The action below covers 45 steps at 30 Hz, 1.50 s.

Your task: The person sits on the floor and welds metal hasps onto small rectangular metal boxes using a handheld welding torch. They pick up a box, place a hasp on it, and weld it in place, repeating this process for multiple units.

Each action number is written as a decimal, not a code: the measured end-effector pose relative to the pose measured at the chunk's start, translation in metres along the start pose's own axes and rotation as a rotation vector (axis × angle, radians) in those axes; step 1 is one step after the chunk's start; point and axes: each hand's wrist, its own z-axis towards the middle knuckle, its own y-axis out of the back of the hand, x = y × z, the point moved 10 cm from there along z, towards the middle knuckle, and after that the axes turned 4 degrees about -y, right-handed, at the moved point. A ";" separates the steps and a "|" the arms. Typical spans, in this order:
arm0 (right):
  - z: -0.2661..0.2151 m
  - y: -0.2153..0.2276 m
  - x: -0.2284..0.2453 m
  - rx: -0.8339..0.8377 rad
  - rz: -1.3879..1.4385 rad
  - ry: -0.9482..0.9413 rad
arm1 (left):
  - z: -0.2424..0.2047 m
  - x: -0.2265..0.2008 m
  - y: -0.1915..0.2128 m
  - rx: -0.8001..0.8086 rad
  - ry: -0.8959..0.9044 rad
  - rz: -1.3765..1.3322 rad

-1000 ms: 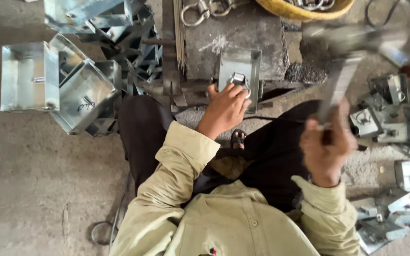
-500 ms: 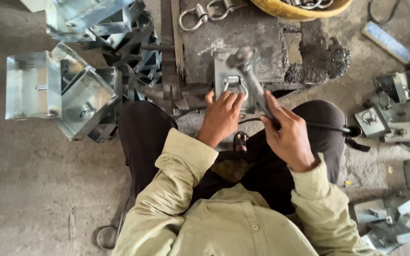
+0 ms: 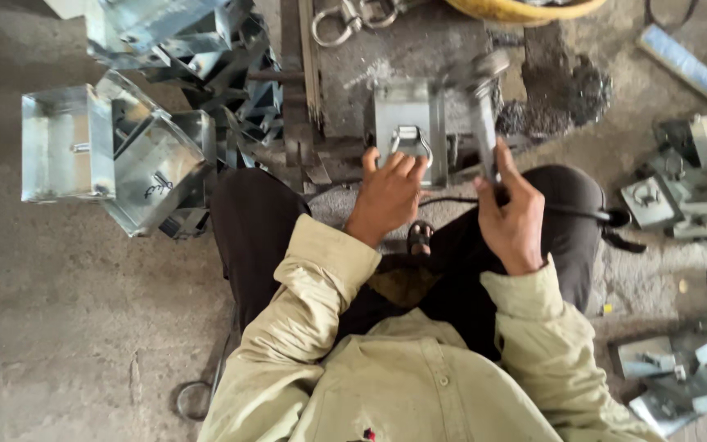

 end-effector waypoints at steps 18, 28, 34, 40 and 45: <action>-0.007 -0.043 -0.053 0.063 0.015 -0.037 | 0.178 0.205 0.038 -0.147 0.317 -0.146; -0.008 -0.050 -0.065 0.109 0.098 -0.181 | 0.159 0.147 0.051 -0.115 0.340 -0.215; -0.011 -0.049 -0.066 0.096 0.115 -0.232 | 0.159 0.158 0.049 -0.287 0.220 -0.304; -0.018 -0.045 -0.049 0.088 0.132 -0.254 | 0.163 0.173 0.032 -0.155 0.387 -0.405; -0.011 -0.012 0.013 -0.017 0.247 0.041 | 0.168 0.189 0.033 -0.340 0.281 -0.384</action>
